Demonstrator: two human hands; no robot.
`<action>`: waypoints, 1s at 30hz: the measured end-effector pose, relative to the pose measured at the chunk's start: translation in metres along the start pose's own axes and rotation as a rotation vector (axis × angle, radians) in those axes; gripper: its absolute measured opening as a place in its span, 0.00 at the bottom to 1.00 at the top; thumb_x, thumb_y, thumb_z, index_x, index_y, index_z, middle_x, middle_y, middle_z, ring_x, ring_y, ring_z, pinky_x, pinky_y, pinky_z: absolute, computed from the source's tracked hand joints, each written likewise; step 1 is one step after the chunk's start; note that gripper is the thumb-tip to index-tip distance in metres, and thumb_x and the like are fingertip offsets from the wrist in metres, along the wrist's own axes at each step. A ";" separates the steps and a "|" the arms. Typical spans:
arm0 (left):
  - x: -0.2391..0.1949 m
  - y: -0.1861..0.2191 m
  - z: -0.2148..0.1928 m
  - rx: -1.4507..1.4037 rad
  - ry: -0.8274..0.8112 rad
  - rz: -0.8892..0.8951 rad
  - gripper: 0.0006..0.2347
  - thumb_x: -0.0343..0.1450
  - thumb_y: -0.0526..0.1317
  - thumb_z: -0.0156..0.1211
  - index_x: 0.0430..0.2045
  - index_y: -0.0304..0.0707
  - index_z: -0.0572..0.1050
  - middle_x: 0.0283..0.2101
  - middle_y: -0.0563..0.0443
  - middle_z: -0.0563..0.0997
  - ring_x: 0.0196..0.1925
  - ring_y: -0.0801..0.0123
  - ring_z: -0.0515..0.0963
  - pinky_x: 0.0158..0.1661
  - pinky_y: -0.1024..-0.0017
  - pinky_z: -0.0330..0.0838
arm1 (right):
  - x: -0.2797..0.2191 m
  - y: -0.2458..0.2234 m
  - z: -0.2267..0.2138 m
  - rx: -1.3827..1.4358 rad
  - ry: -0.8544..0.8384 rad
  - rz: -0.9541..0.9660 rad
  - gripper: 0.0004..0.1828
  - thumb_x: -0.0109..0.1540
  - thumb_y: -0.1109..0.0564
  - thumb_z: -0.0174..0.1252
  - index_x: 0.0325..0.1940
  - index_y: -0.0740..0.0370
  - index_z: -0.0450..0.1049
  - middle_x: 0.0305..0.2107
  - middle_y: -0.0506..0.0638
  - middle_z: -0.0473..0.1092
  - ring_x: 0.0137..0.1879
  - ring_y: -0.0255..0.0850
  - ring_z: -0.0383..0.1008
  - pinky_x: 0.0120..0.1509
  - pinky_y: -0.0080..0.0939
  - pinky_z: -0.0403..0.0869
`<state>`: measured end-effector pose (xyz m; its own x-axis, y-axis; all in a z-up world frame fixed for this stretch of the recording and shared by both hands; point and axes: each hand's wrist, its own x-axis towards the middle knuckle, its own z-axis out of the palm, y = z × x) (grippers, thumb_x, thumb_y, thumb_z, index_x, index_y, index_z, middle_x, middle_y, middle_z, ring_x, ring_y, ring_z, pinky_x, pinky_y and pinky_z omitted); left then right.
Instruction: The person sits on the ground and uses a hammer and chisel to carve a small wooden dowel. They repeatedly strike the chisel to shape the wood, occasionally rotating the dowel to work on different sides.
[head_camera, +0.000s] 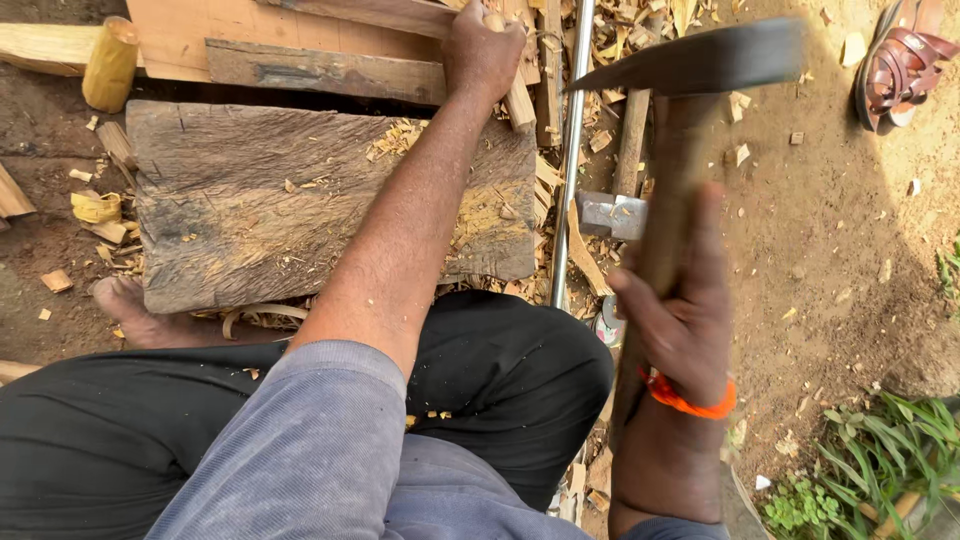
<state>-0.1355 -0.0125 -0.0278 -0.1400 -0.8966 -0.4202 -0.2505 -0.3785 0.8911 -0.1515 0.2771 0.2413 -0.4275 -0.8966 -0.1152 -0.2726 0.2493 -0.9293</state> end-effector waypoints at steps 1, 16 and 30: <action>0.000 0.004 -0.005 0.011 0.014 0.005 0.11 0.67 0.39 0.64 0.41 0.38 0.75 0.34 0.50 0.83 0.28 0.75 0.83 0.28 0.73 0.83 | 0.012 0.009 0.009 -0.084 -0.065 -0.022 0.52 0.62 0.73 0.62 0.84 0.46 0.45 0.50 0.53 0.68 0.42 0.33 0.69 0.41 0.36 0.75; -0.018 0.024 -0.014 0.034 0.024 -0.104 0.14 0.67 0.38 0.64 0.47 0.38 0.75 0.37 0.48 0.84 0.32 0.72 0.85 0.31 0.71 0.81 | 0.027 0.023 0.007 -0.282 -0.151 -0.231 0.52 0.58 0.77 0.62 0.80 0.50 0.48 0.68 0.56 0.63 0.55 0.36 0.66 0.58 0.39 0.69; -0.016 0.018 -0.017 0.135 0.016 -0.055 0.09 0.68 0.40 0.65 0.40 0.43 0.77 0.34 0.52 0.83 0.30 0.73 0.84 0.30 0.71 0.79 | 0.032 -0.002 0.013 -0.276 -0.189 -0.244 0.53 0.61 0.75 0.64 0.84 0.50 0.47 0.65 0.60 0.66 0.56 0.39 0.68 0.55 0.41 0.72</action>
<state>-0.1211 -0.0092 -0.0023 -0.1073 -0.8793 -0.4641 -0.3837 -0.3940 0.8352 -0.1534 0.2436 0.2350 -0.1628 -0.9866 0.0102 -0.5778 0.0870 -0.8115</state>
